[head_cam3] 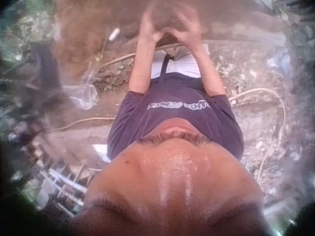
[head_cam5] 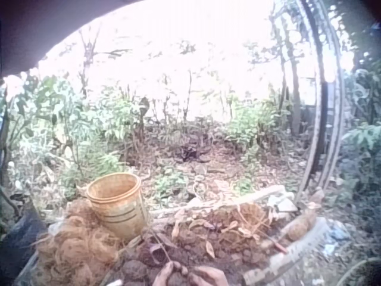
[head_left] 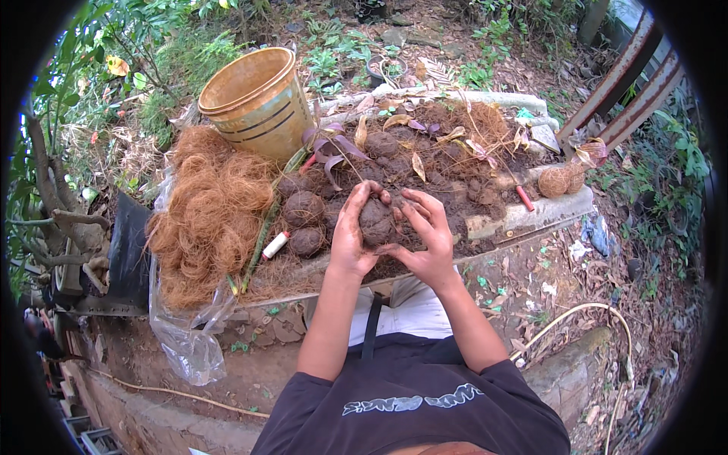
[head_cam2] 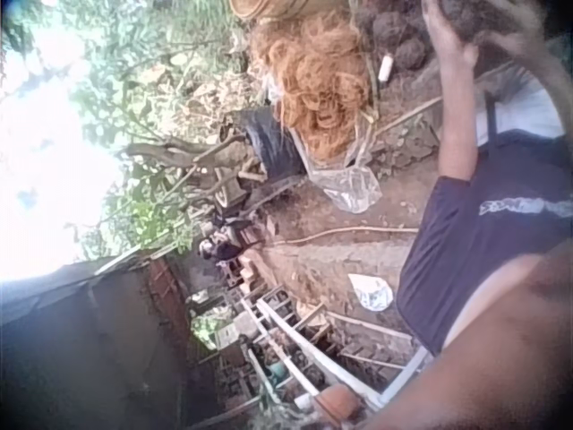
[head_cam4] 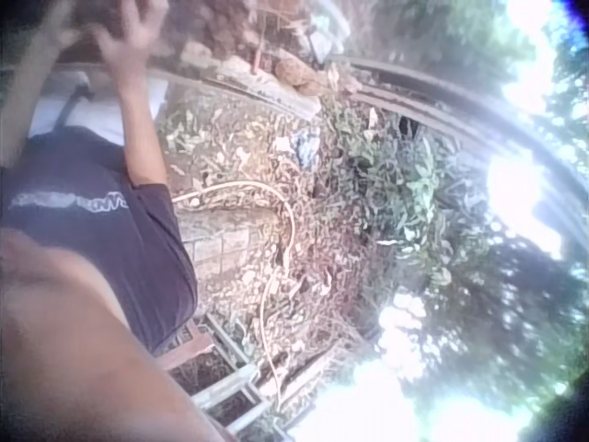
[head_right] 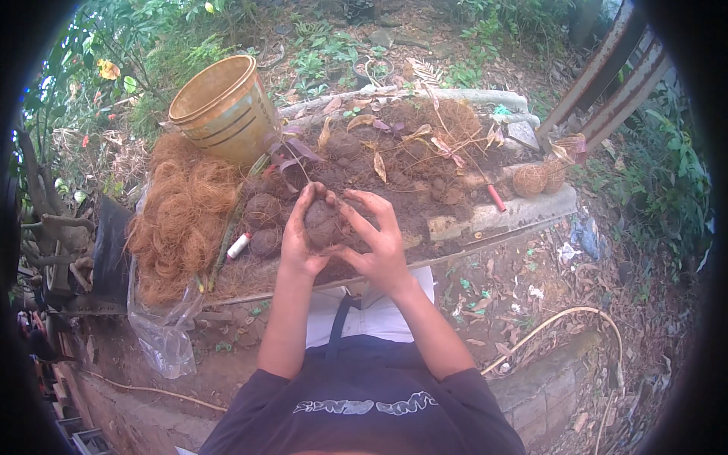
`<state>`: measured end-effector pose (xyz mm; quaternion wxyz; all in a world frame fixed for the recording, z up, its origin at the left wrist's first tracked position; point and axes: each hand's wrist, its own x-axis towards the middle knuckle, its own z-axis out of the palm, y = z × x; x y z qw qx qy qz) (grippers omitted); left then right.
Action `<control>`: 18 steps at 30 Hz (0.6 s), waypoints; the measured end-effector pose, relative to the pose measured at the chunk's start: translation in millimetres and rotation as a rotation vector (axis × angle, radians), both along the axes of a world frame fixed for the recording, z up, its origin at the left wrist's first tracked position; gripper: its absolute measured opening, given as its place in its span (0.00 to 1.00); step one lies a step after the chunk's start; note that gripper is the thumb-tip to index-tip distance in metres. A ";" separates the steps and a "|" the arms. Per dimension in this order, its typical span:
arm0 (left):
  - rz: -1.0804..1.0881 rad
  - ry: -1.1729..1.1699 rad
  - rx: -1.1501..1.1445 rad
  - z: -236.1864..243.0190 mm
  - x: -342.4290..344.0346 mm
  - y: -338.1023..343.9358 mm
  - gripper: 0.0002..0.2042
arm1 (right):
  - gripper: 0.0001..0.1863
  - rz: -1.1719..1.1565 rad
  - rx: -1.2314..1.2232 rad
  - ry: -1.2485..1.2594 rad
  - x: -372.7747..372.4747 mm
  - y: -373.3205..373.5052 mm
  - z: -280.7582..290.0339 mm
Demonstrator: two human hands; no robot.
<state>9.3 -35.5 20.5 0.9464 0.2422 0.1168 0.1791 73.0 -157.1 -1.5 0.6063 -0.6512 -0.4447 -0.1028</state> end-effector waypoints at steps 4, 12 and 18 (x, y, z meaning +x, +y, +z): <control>0.013 -0.039 0.018 -14.6 5.5 0.7 0.17 | 0.34 0.001 -0.079 -0.289 10.9 -2.8 -0.2; -0.218 -0.158 -0.124 -0.4 2.6 -1.4 0.15 | 0.45 0.307 0.044 0.420 8.3 -0.7 0.0; -0.273 -0.110 -0.014 -20.7 2.7 -1.5 0.14 | 0.62 0.697 0.192 0.991 7.9 -1.0 3.3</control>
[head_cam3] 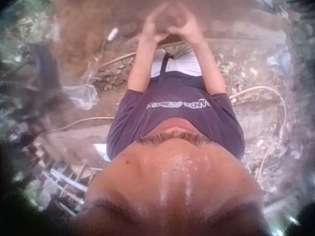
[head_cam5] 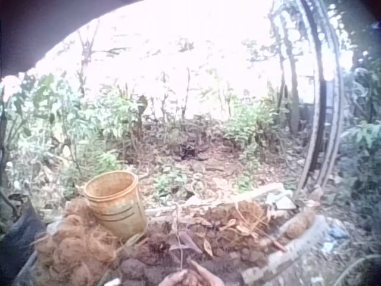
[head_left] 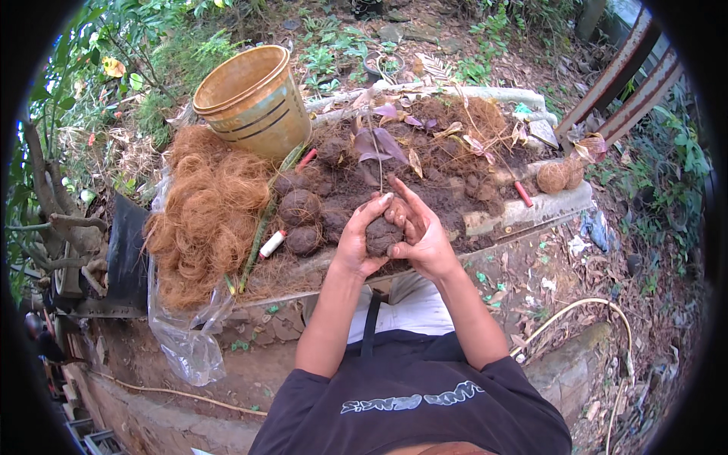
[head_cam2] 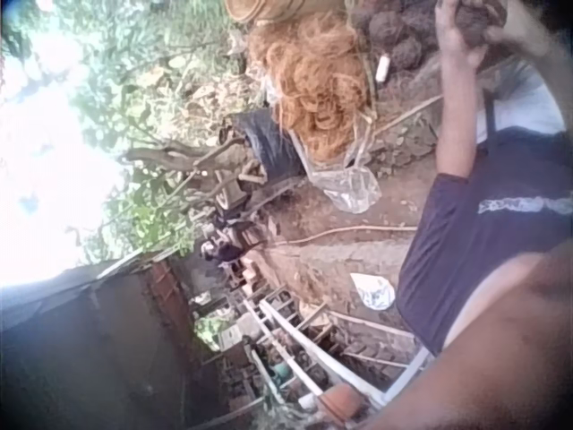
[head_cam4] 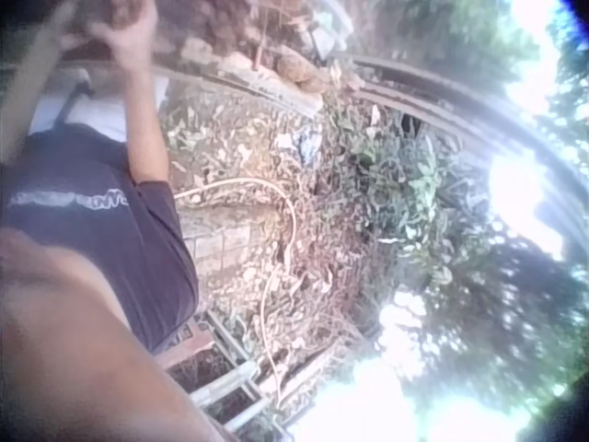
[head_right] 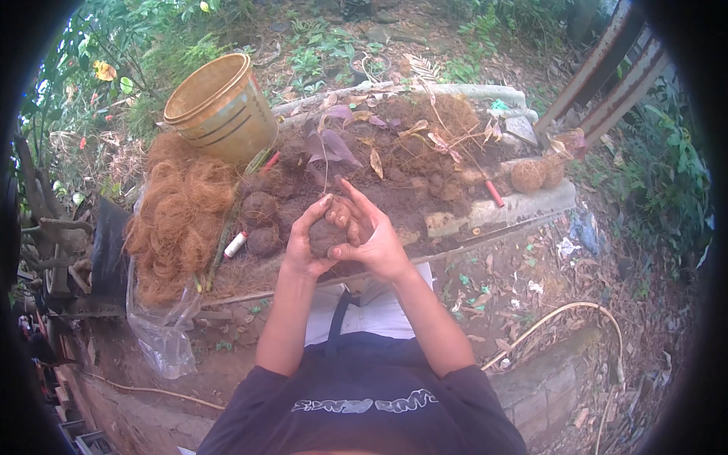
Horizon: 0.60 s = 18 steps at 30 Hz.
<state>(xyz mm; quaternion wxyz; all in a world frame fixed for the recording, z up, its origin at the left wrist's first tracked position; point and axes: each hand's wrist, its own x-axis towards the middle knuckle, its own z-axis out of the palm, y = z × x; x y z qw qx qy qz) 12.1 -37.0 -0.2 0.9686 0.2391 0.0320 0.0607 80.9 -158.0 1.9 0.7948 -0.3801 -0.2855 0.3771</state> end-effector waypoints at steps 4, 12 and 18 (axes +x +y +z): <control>-0.017 -0.007 -0.041 -1.1 3.8 6.3 0.14 | 0.57 -0.100 -0.050 0.028 -8.9 4.7 5.5; 0.034 0.205 -0.319 16.7 15.7 7.6 0.11 | 0.23 -0.658 -0.063 -1.276 9.9 -0.1 1.6; 0.217 0.158 -0.071 16.4 13.7 -0.9 0.12 | 0.18 -0.823 -0.071 -1.197 -3.0 5.0 -2.6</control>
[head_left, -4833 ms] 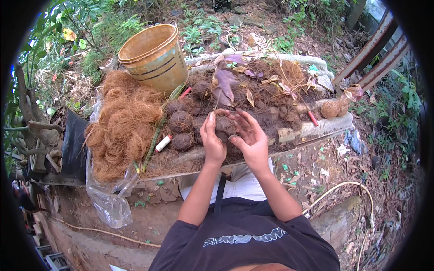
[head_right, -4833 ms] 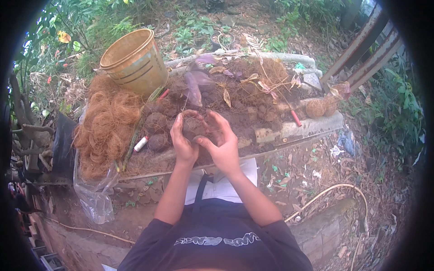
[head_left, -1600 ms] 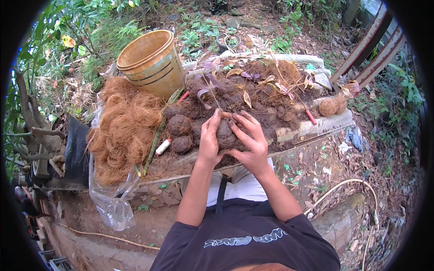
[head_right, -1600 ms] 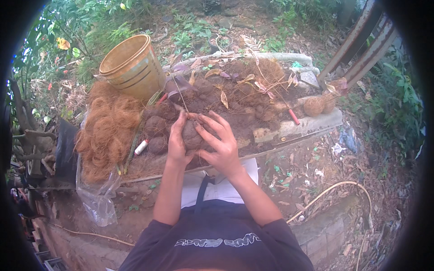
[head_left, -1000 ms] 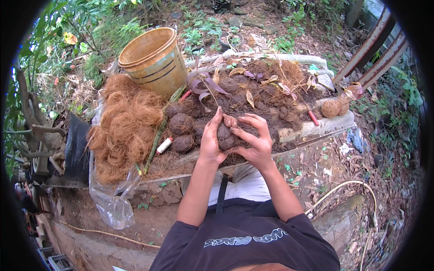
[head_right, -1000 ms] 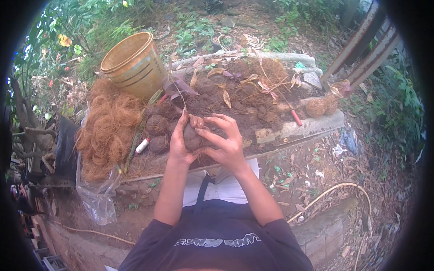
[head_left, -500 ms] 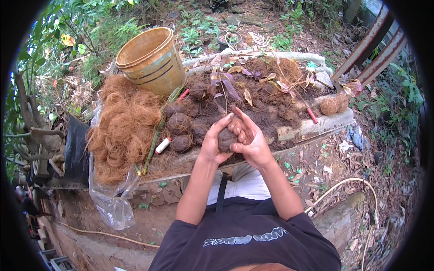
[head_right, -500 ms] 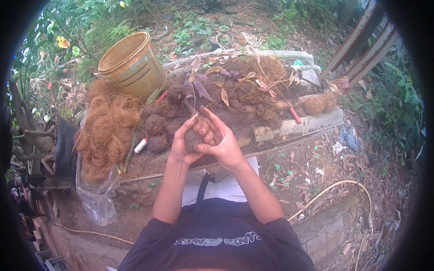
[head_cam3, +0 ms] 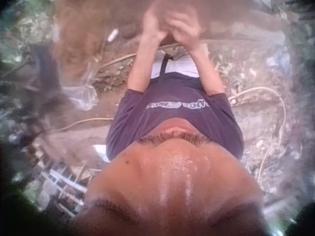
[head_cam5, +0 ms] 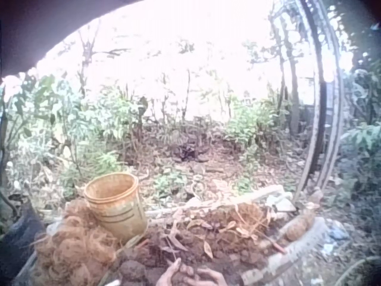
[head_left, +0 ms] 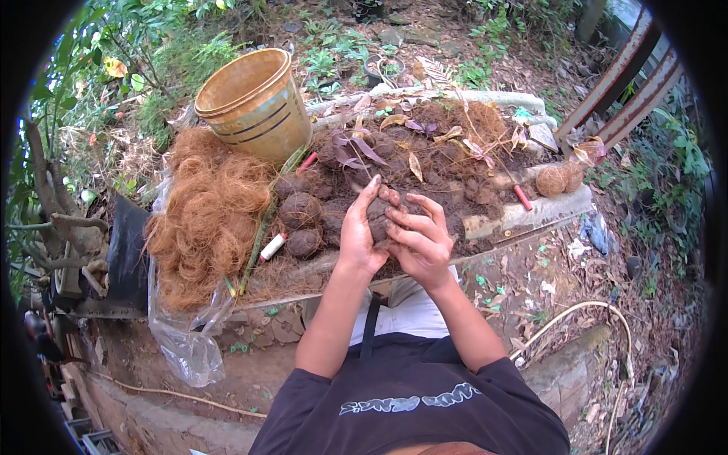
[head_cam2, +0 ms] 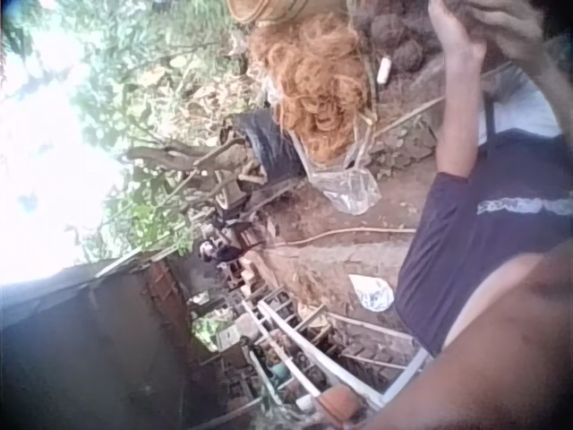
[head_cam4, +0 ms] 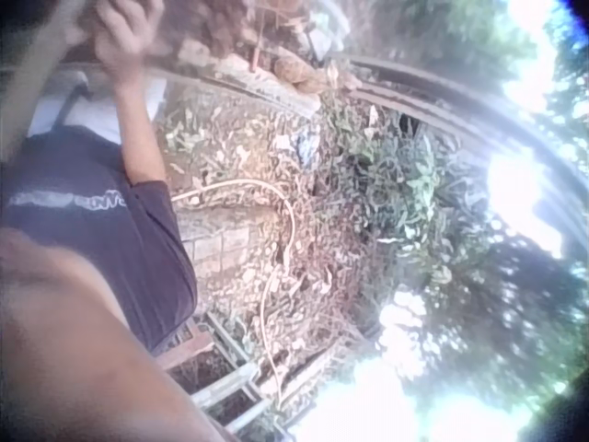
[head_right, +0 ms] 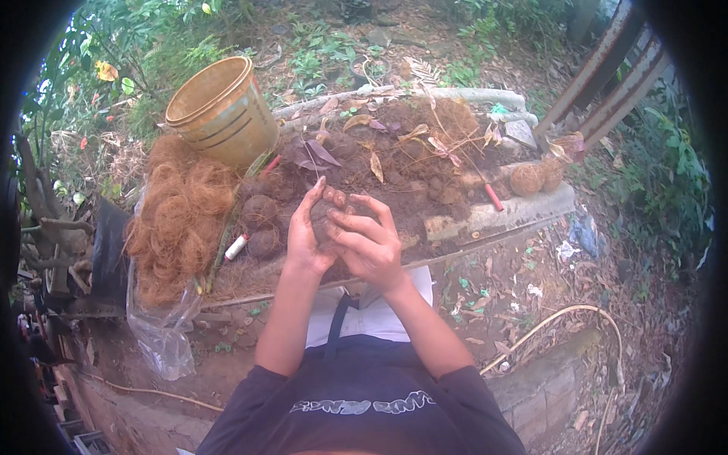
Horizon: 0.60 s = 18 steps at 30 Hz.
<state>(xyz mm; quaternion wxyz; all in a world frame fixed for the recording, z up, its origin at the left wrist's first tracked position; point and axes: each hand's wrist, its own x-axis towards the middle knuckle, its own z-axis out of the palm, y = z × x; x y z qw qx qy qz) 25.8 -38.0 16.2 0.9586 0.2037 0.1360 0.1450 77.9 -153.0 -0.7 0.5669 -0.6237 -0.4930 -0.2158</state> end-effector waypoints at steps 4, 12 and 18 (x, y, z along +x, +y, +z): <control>0.113 0.038 0.135 15.0 1.6 -4.6 0.15 | 0.23 0.141 0.145 0.385 3.8 6.6 -8.6; 0.276 0.047 0.224 7.6 5.7 -12.5 0.11 | 0.29 -0.008 -0.022 0.214 -4.1 -7.1 -8.8; 0.220 0.024 0.286 6.1 5.2 -17.3 0.08 | 0.29 -0.123 -0.080 0.345 -17.3 -10.8 8.9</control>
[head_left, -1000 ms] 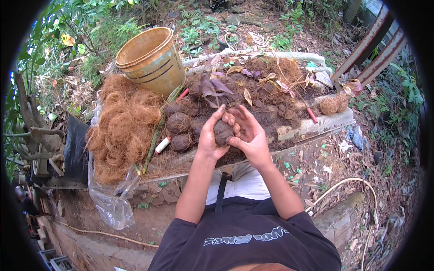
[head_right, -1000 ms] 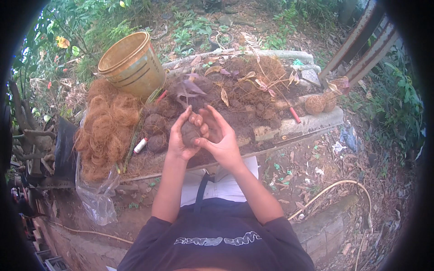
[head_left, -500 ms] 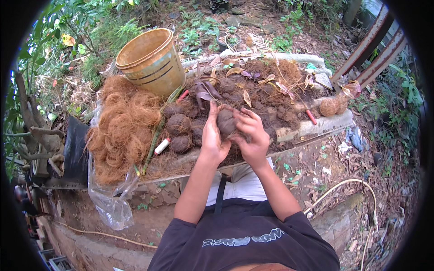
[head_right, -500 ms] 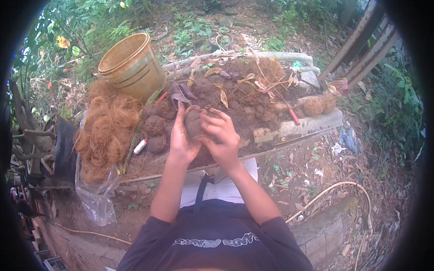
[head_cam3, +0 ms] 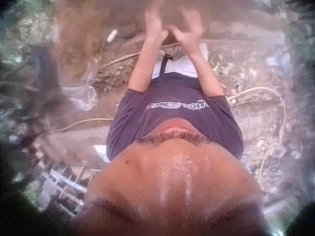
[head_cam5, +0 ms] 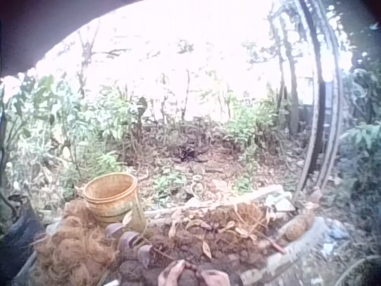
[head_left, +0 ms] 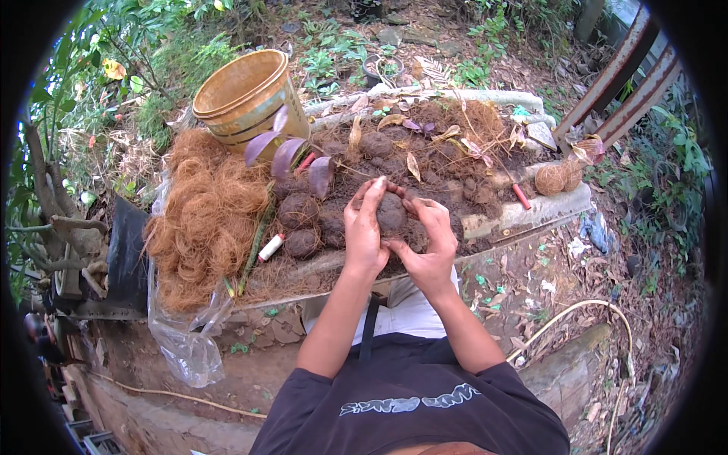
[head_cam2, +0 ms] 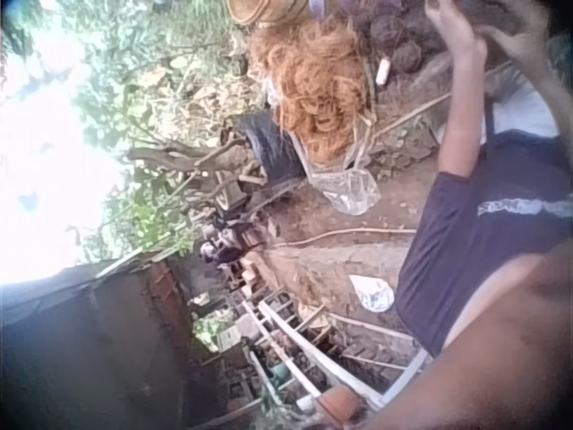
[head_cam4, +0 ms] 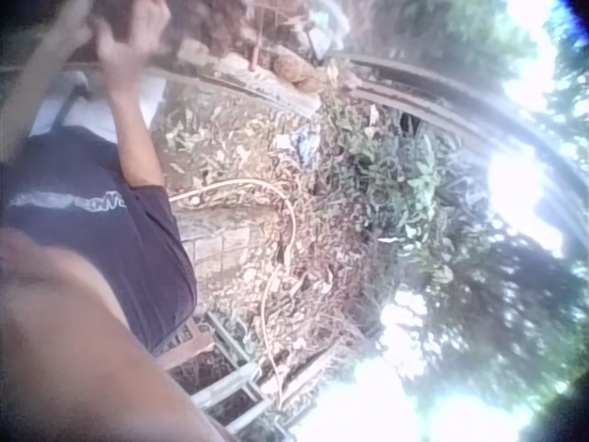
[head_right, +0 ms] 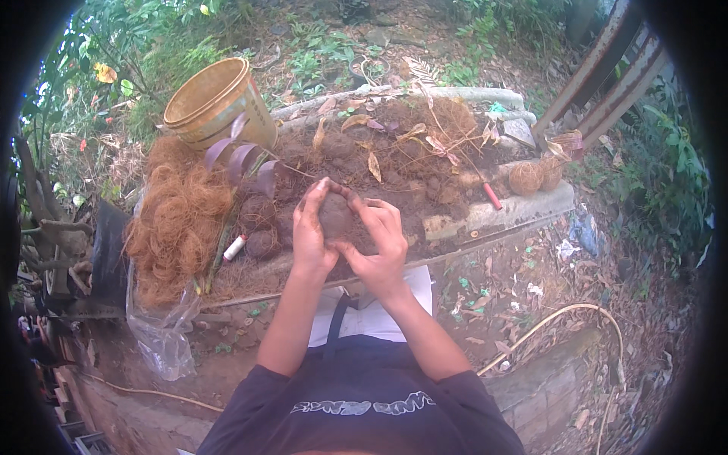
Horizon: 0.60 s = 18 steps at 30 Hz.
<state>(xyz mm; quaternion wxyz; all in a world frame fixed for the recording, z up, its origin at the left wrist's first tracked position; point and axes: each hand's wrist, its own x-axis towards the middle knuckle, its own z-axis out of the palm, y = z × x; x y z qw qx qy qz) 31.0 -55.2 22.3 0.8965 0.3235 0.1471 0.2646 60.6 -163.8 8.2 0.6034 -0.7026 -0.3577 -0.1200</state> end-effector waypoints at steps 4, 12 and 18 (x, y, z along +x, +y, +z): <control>-0.026 0.035 0.063 -0.1 1.1 3.4 0.05 | 0.28 0.008 -0.099 -0.064 4.7 -3.2 2.6; -0.063 0.144 0.300 12.2 -4.1 7.0 0.12 | 0.28 0.054 0.038 0.111 11.5 -2.0 -10.2; -0.076 -0.146 -0.011 2.2 -1.3 6.8 0.16 | 0.32 0.018 -0.059 -0.072 8.1 -3.9 0.5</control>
